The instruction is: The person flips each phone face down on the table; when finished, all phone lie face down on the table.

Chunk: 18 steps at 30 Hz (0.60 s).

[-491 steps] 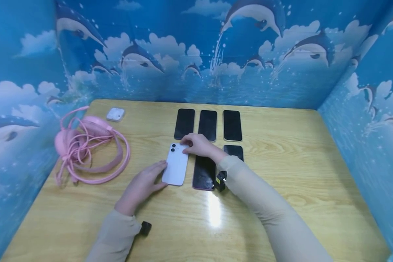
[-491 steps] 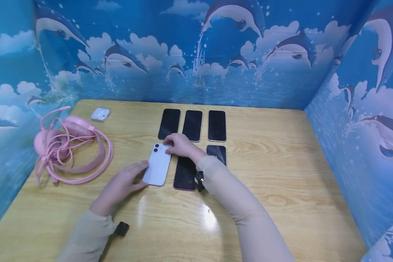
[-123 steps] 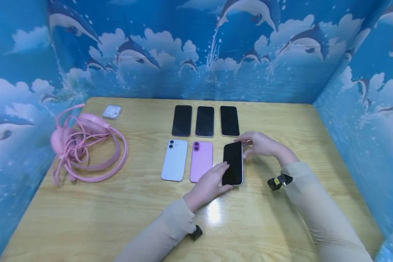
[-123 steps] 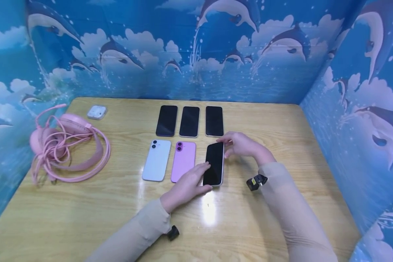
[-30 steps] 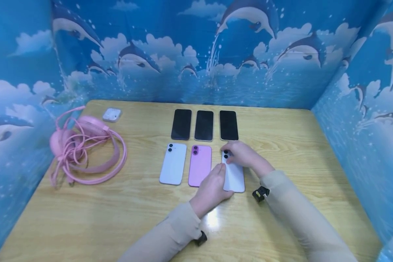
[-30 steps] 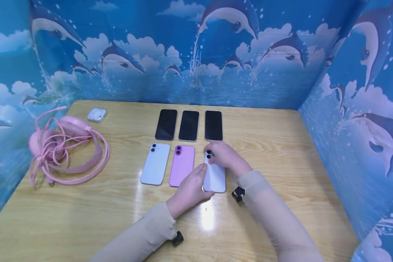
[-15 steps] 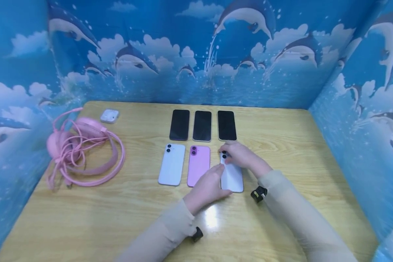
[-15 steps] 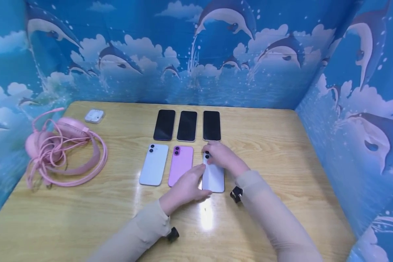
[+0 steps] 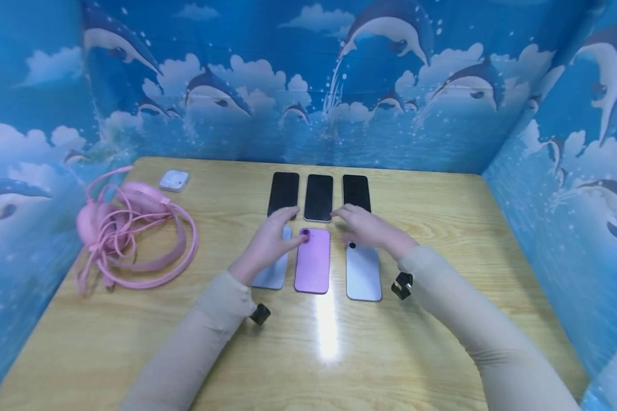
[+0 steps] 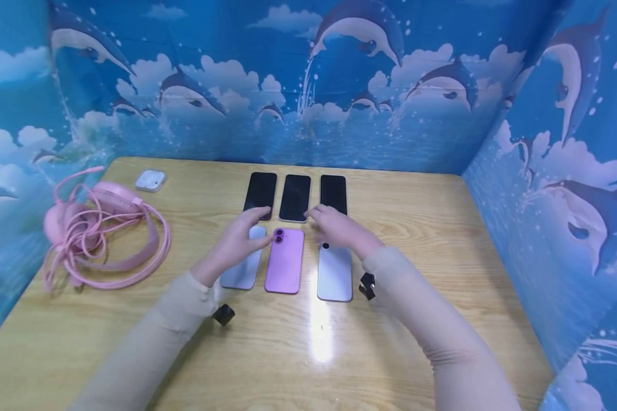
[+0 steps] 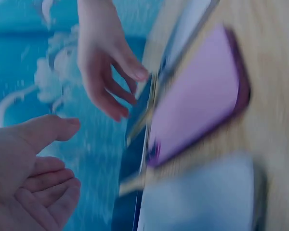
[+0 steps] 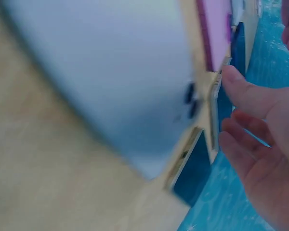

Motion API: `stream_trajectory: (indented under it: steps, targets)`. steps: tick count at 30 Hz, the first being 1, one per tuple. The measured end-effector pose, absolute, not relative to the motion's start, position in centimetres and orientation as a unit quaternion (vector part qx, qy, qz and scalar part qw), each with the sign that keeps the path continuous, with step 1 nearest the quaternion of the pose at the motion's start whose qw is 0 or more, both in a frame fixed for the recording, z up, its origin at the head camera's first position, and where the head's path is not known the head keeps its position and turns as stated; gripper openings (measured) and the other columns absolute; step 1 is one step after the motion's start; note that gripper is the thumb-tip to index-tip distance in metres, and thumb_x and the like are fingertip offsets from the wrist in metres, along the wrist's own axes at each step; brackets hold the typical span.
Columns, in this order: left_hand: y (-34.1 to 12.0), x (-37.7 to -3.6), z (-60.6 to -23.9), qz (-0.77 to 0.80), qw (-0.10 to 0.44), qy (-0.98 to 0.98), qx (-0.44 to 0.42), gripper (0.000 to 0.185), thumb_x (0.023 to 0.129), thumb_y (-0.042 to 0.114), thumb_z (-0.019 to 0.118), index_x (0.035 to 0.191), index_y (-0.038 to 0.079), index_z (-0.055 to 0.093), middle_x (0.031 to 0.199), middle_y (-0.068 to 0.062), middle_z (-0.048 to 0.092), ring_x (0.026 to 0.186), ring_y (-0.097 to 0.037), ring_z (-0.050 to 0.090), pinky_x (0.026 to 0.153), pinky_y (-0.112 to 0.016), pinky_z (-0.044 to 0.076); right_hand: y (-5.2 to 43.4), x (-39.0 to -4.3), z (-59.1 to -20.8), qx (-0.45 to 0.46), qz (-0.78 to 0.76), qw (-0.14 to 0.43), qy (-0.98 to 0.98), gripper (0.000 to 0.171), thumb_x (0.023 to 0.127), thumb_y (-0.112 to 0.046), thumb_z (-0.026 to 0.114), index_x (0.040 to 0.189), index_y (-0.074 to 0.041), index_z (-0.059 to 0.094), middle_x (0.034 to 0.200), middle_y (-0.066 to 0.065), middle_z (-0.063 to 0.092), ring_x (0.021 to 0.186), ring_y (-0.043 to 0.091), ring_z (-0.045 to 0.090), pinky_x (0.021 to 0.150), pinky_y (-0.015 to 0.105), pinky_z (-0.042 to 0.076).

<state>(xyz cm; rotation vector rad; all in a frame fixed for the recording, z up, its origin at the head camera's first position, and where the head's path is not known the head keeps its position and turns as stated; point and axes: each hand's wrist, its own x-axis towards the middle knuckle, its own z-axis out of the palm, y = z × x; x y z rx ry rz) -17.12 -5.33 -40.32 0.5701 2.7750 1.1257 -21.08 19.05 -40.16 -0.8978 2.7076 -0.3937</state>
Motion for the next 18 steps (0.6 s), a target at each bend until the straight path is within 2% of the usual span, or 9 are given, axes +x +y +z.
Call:
stream_trajectory:
  steps: [3, 10, 18]
  targets:
    - [-7.1, -18.8, -40.6, 0.391, 0.038, 0.905, 0.161, 0.065, 0.087, 0.017, 0.071, 0.142, 0.001, 0.041, 0.146, -0.018, 0.039, 0.133, -0.032, 0.037, 0.111, -0.043, 0.033, 17.4, -22.7, -39.6, -0.295, -0.143, 0.13, 0.936, 0.054, 0.089, -0.013, 0.069, 0.137, 0.0, 0.047, 0.136, 0.017, 0.049, 0.126, 0.03, 0.045, 0.105, 0.041, 0.041]
    - [-9.9, -22.2, -42.7, 0.464, 0.06, 0.879, 0.093, 0.067, 0.088, 0.019, 0.07, 0.145, 0.002, 0.037, 0.147, -0.018, 0.037, 0.13, -0.036, 0.041, 0.107, -0.043, 0.039, 14.0, -26.3, -39.7, -0.247, -0.179, 0.129, 0.943, 0.052, 0.095, -0.018, 0.061, 0.141, -0.003, 0.042, 0.14, 0.014, 0.045, 0.129, 0.026, 0.042, 0.107, 0.037, 0.038]
    - [-12.0, -24.2, -46.6, 0.462, 0.034, 0.879, 0.114, 0.063, 0.088, 0.016, 0.07, 0.141, -0.001, 0.042, 0.141, -0.019, 0.045, 0.129, -0.03, 0.043, 0.109, -0.038, 0.035, 11.0, -30.0, -41.2, -0.235, -0.203, 0.106, 0.945, 0.053, 0.096, -0.014, 0.058, 0.142, 0.001, 0.038, 0.144, 0.018, 0.041, 0.131, 0.03, 0.039, 0.108, 0.039, 0.036]
